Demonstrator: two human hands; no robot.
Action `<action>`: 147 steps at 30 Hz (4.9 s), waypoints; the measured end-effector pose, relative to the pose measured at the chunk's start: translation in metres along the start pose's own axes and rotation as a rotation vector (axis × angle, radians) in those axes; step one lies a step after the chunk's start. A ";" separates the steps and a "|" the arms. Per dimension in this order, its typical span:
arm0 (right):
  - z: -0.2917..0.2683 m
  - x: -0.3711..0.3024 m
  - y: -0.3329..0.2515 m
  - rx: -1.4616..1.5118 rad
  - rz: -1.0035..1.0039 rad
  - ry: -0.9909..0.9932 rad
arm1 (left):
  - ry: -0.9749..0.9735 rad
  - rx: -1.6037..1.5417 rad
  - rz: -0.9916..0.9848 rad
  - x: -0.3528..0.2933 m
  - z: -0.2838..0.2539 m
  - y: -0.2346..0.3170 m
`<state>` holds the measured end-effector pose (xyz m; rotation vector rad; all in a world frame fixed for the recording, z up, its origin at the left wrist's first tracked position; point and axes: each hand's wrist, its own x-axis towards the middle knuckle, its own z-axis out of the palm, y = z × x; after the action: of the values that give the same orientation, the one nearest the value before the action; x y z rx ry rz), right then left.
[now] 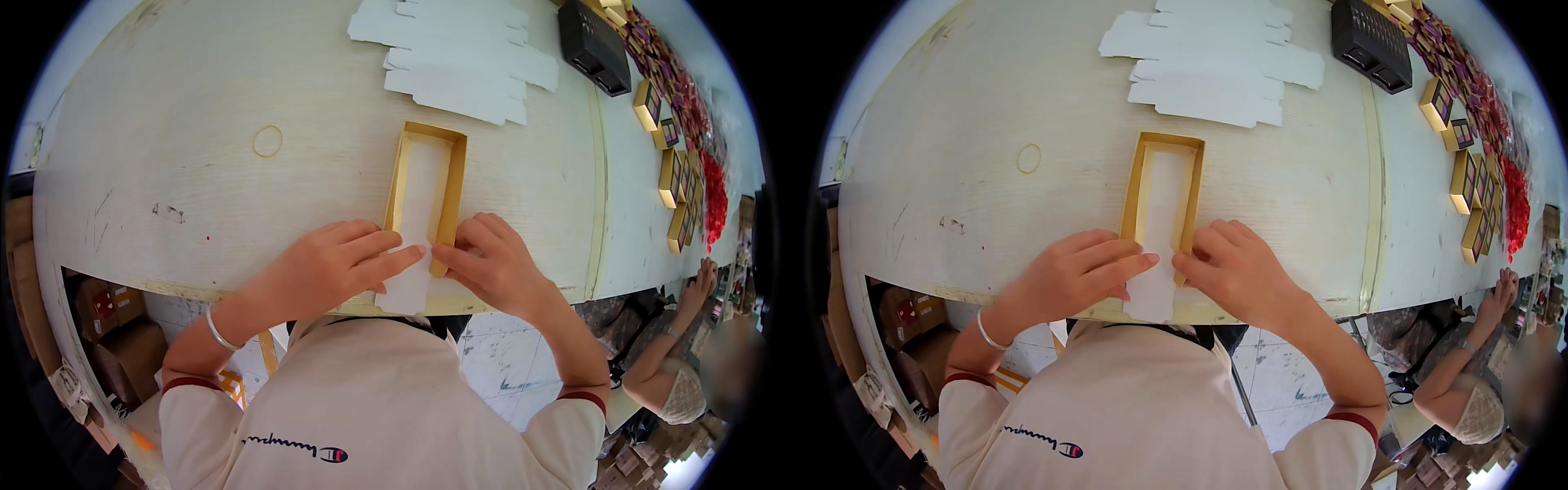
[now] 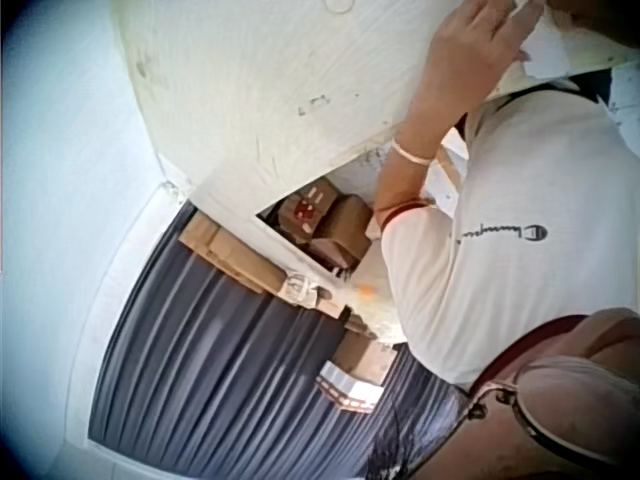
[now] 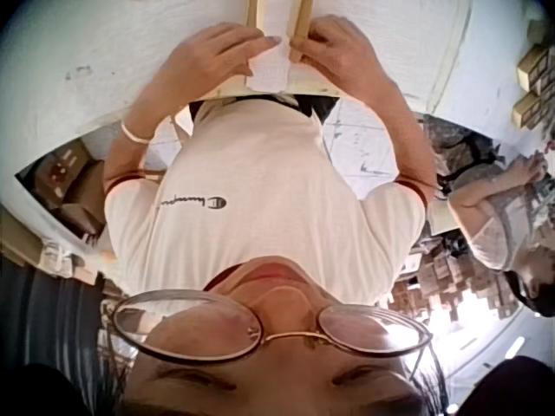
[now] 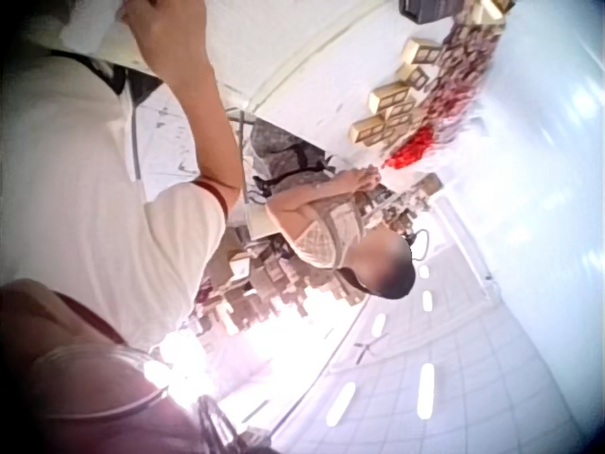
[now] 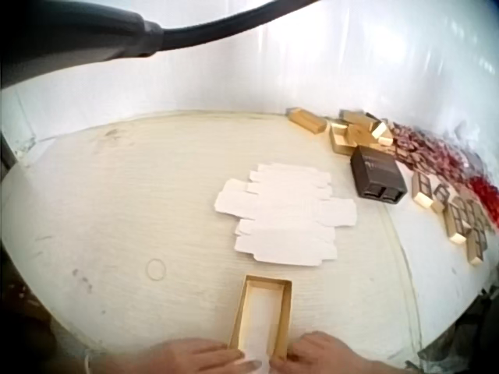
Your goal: The person folds flat cardboard pieces into small rectangular boxes by hand. They repeatedly fold the side flaps and tuck them to form the box shape, then place the finished boxes on the table.
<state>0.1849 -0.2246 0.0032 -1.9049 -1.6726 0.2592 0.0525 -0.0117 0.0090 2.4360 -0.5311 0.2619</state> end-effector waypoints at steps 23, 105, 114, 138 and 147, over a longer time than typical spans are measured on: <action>0.027 0.005 -0.020 -0.010 0.237 0.181 | 0.116 -0.127 -0.121 0.019 0.025 -0.008; 0.034 -0.012 -0.043 0.067 0.209 0.116 | -0.249 0.091 -0.001 0.016 0.005 0.015; -0.083 0.004 0.007 -0.359 0.226 0.242 | 0.422 0.087 -0.062 -0.002 -0.039 0.020; -0.069 0.078 0.075 -0.473 0.064 0.333 | 0.377 0.098 0.059 0.011 -0.024 0.021; 0.009 -0.029 -0.050 -0.555 -0.170 0.266 | 0.125 0.353 0.054 -0.009 0.009 0.030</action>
<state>0.1326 -0.2478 0.0159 -2.0393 -1.8269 -0.5587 0.0318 -0.0362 0.0152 2.7226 -0.5327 0.5694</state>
